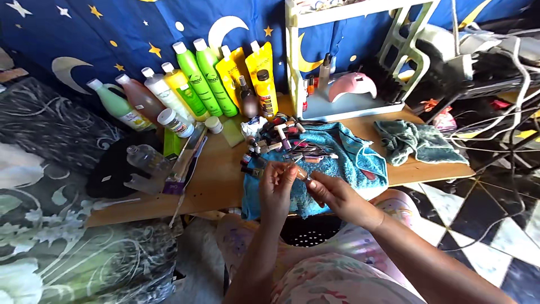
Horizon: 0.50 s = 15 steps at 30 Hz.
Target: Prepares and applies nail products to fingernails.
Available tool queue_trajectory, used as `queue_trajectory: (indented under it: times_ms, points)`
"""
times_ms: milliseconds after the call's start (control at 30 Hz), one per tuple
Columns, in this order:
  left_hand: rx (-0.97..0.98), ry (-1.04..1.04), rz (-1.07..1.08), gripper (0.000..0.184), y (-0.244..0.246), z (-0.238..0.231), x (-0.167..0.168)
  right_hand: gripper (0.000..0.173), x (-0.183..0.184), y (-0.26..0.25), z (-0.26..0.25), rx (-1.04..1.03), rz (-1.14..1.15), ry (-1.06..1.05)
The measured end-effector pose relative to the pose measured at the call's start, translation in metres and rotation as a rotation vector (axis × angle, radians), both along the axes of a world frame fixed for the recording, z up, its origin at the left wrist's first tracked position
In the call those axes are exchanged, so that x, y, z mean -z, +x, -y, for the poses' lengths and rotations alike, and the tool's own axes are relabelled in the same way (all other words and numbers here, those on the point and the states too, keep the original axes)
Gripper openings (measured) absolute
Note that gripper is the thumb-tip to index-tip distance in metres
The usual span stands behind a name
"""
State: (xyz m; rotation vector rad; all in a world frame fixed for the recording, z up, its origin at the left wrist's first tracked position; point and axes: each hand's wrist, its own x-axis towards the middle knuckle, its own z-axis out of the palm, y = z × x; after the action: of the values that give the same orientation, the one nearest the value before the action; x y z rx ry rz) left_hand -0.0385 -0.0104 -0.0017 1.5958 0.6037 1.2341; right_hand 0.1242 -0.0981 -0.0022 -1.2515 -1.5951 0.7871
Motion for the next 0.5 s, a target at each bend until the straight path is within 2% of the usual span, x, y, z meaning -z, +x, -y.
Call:
queue_trajectory:
  times_ms: [67,100,167,233,267,333,367,400,467,500]
  points:
    - [0.158,-0.113,0.076,0.054,-0.002,-0.005,0.007,0.044,-0.017,0.001,0.007,0.046,0.261,0.068]
    - [0.243,-0.224,0.18,0.068,-0.002,-0.009,0.007,0.044,-0.028,0.002,0.014,0.055,0.245,0.141]
    - [0.342,-0.441,0.385,0.081,-0.003,-0.015,0.006,0.046,-0.043,0.0,0.028,0.08,0.043,0.398]
    - [0.354,-0.577,0.514,0.087,-0.001,-0.019,0.005,0.046,-0.026,-0.015,0.028,0.113,-0.15,0.632]
    - [0.351,-0.616,0.546,0.087,0.001,-0.017,0.002,0.045,-0.005,-0.022,0.026,0.094,-0.14,0.623]
    - [0.36,-0.632,0.523,0.086,0.005,-0.01,-0.005,0.048,0.026,-0.032,0.025,0.015,0.051,0.346]
    - [0.368,-0.617,0.48,0.086,0.004,-0.008,-0.005,0.049,0.027,-0.037,0.026,-0.025,0.09,0.222]
    - [0.356,-0.62,0.463,0.086,0.004,-0.007,-0.003,0.05,0.021,-0.038,0.029,-0.041,0.102,0.21]
    - [0.321,-0.644,0.461,0.084,0.003,-0.007,0.004,0.05,0.013,-0.035,0.034,-0.045,0.059,0.423]
    - [0.313,-0.657,0.467,0.085,0.002,-0.005,0.008,0.048,0.021,-0.034,0.035,-0.055,0.065,0.491]
